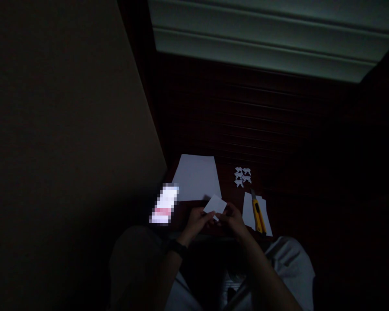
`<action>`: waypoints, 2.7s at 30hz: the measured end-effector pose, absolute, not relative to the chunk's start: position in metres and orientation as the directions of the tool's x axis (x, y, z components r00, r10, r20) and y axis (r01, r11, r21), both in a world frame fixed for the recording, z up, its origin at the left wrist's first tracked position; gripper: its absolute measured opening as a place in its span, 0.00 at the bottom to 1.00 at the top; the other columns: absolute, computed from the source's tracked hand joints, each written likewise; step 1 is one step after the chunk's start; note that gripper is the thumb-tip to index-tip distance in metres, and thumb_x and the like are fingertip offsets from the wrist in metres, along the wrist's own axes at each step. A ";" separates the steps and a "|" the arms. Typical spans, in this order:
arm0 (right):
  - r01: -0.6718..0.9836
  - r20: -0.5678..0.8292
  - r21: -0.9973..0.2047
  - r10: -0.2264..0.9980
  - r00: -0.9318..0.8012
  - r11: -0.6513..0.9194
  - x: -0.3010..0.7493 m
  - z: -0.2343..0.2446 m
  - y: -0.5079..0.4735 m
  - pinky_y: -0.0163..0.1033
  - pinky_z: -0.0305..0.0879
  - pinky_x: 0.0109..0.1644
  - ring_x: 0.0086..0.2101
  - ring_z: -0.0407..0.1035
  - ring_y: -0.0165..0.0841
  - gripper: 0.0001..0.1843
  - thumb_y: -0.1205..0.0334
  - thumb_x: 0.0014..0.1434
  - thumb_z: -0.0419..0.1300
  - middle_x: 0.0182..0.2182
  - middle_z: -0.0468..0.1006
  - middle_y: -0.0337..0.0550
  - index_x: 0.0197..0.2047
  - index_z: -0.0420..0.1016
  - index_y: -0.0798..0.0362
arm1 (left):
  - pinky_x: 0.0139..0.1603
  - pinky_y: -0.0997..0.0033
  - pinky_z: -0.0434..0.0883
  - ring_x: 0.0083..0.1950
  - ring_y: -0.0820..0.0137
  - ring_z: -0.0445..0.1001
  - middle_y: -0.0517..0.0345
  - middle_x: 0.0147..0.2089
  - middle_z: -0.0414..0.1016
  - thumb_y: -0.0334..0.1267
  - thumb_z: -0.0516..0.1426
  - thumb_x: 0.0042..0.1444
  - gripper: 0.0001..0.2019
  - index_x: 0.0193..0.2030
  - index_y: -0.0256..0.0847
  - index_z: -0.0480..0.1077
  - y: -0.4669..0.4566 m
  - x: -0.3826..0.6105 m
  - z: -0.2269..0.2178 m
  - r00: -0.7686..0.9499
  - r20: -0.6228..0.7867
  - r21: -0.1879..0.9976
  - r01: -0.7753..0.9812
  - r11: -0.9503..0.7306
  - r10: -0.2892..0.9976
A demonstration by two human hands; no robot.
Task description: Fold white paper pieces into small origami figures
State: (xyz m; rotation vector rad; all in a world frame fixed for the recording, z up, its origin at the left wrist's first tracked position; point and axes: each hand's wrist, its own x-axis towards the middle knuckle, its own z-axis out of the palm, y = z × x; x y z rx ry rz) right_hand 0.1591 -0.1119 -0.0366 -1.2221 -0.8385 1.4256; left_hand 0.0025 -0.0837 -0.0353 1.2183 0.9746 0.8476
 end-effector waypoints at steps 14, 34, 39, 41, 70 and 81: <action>-0.255 -0.302 -0.926 0.951 0.063 -0.277 0.159 -0.036 -0.115 0.38 0.70 0.27 0.22 0.70 0.32 0.25 0.58 0.36 0.68 0.23 0.71 0.35 0.38 0.68 0.54 | 0.17 0.77 0.63 0.19 0.73 0.69 0.53 0.22 0.74 0.50 0.55 0.48 0.19 0.29 0.31 0.72 -0.083 0.005 -0.044 0.330 -0.118 0.992 0.080 0.097 0.937; -0.358 -0.461 -0.850 0.875 0.150 -0.387 0.161 -0.037 -0.110 0.38 0.69 0.23 0.18 0.67 0.31 0.19 0.52 0.36 0.68 0.14 0.71 0.39 0.18 0.64 0.55 | 0.19 0.78 0.63 0.19 0.74 0.68 0.53 0.22 0.73 0.46 0.57 0.48 0.16 0.31 0.30 0.72 -0.083 -0.003 -0.036 0.456 -0.156 0.984 -0.006 0.179 0.876; -0.395 -0.439 -0.846 0.889 0.131 -0.359 0.161 -0.031 -0.110 0.38 0.69 0.24 0.18 0.67 0.31 0.19 0.54 0.36 0.68 0.14 0.71 0.38 0.16 0.63 0.56 | 0.19 0.78 0.63 0.20 0.73 0.69 0.53 0.22 0.73 0.46 0.58 0.47 0.16 0.31 0.30 0.72 -0.083 -0.005 -0.033 0.461 -0.175 0.976 -0.035 0.215 0.870; -0.403 -0.442 -0.840 0.889 0.120 -0.363 0.162 -0.030 -0.110 0.39 0.69 0.24 0.18 0.67 0.31 0.19 0.54 0.35 0.68 0.14 0.71 0.39 0.16 0.63 0.56 | 0.19 0.77 0.63 0.21 0.73 0.69 0.53 0.22 0.73 0.46 0.58 0.47 0.16 0.31 0.30 0.71 -0.083 -0.006 -0.031 0.467 -0.188 0.971 -0.042 0.233 0.864; -0.310 -0.401 -0.886 0.905 0.143 -0.344 0.169 -0.034 -0.109 0.35 0.65 0.20 0.16 0.67 0.32 0.18 0.55 0.36 0.68 0.14 0.72 0.41 0.17 0.63 0.55 | 0.19 0.78 0.63 0.20 0.74 0.69 0.52 0.22 0.73 0.46 0.58 0.46 0.17 0.33 0.30 0.71 -0.082 -0.005 -0.030 0.492 -0.220 0.968 0.007 0.249 0.842; -0.298 -0.365 -0.908 0.906 0.215 -0.295 0.170 -0.039 -0.110 0.35 0.65 0.18 0.15 0.65 0.30 0.21 0.46 0.43 0.62 0.14 0.71 0.42 0.17 0.66 0.56 | 0.17 0.78 0.63 0.19 0.73 0.69 0.52 0.22 0.74 0.46 0.59 0.46 0.18 0.32 0.29 0.72 -0.082 -0.003 -0.033 0.477 -0.214 0.973 0.026 0.230 0.852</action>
